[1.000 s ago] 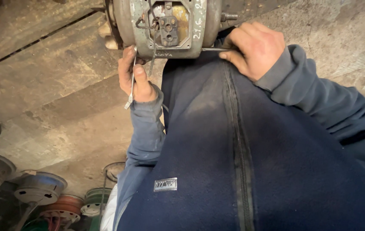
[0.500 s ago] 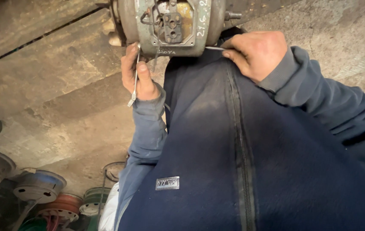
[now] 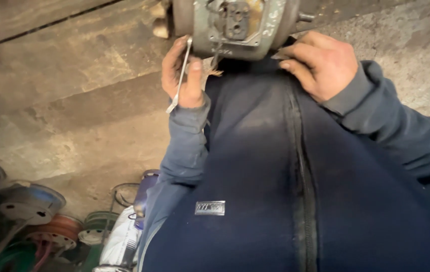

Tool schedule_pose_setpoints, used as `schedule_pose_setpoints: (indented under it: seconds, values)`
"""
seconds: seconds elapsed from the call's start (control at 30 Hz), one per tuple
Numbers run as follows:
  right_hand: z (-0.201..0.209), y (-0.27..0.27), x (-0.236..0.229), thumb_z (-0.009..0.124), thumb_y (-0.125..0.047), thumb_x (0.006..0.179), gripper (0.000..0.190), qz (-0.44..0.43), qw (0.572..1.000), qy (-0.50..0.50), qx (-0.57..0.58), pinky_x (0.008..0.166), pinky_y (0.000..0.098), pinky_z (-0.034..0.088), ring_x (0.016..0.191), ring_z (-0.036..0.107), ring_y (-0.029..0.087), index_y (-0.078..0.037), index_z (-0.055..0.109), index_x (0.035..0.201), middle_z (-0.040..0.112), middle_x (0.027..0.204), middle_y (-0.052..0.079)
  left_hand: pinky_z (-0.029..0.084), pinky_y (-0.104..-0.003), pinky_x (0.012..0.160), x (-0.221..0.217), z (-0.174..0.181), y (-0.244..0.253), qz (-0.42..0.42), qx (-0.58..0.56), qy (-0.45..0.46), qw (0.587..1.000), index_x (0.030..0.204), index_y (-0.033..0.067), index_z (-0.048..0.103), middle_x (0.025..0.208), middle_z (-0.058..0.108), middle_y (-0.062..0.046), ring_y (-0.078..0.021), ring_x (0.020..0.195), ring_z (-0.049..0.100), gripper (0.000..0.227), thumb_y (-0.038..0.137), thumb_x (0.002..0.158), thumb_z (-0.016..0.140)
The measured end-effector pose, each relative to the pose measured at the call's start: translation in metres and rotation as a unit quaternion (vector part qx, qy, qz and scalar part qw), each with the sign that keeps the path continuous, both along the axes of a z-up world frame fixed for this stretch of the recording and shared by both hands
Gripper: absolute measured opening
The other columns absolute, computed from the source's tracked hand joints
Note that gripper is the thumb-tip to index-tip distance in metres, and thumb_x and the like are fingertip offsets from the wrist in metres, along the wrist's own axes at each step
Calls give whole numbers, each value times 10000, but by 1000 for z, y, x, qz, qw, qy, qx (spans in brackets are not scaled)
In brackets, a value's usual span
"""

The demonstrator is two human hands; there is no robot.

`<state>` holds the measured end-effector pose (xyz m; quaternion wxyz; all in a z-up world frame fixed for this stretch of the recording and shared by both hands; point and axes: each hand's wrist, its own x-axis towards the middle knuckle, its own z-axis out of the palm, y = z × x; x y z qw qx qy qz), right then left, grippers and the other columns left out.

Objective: The person picks up an electric motor from the floor, retrieves a screwdriver from a tool shelf, and unscrews fasteners on the motor housing while holding it on their lap. They use a wrench and pliers on the motor and continue loosening screws with the screwdriver.

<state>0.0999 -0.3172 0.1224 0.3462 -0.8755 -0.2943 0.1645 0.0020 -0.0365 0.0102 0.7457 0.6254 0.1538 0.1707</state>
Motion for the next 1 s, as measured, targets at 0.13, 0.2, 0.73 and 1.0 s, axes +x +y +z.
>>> schedule_pose_setpoints:
  seconds: [0.13,0.2,0.73,1.0]
  values:
    - [-4,-5,-3,747,-204,1062,191,10,999,45,-4,755,397,521,827,652,310,-66,747,1194,654,923,118,549,-334,976,9,3,2,7,-1,46,999,1333,15,617,1338,682,-148,-200,1112,667,364,22,992,746]
    - [-4,-8,-6,741,-204,1063,182,13,998,69,-3,725,382,518,820,655,307,-60,740,1174,660,926,116,574,-349,910,11,8,4,20,-32,75,996,1285,4,644,1279,706,-162,-205,1043,678,342,-17,961,751]
    - [0,-2,-26,732,-81,1120,220,-53,996,69,-29,723,303,481,749,607,210,-44,732,1337,610,860,109,508,-320,1106,18,2,5,-35,-104,-11,994,1225,-2,669,1278,697,-169,-213,1225,660,191,-18,1037,699]
    - [-3,-2,-31,713,-79,1137,218,-82,993,87,-13,726,286,465,744,585,185,-10,722,1344,593,848,100,514,-312,1108,17,22,31,-56,-105,-7,993,1263,9,646,1262,706,-140,-186,1212,667,228,24,1043,701]
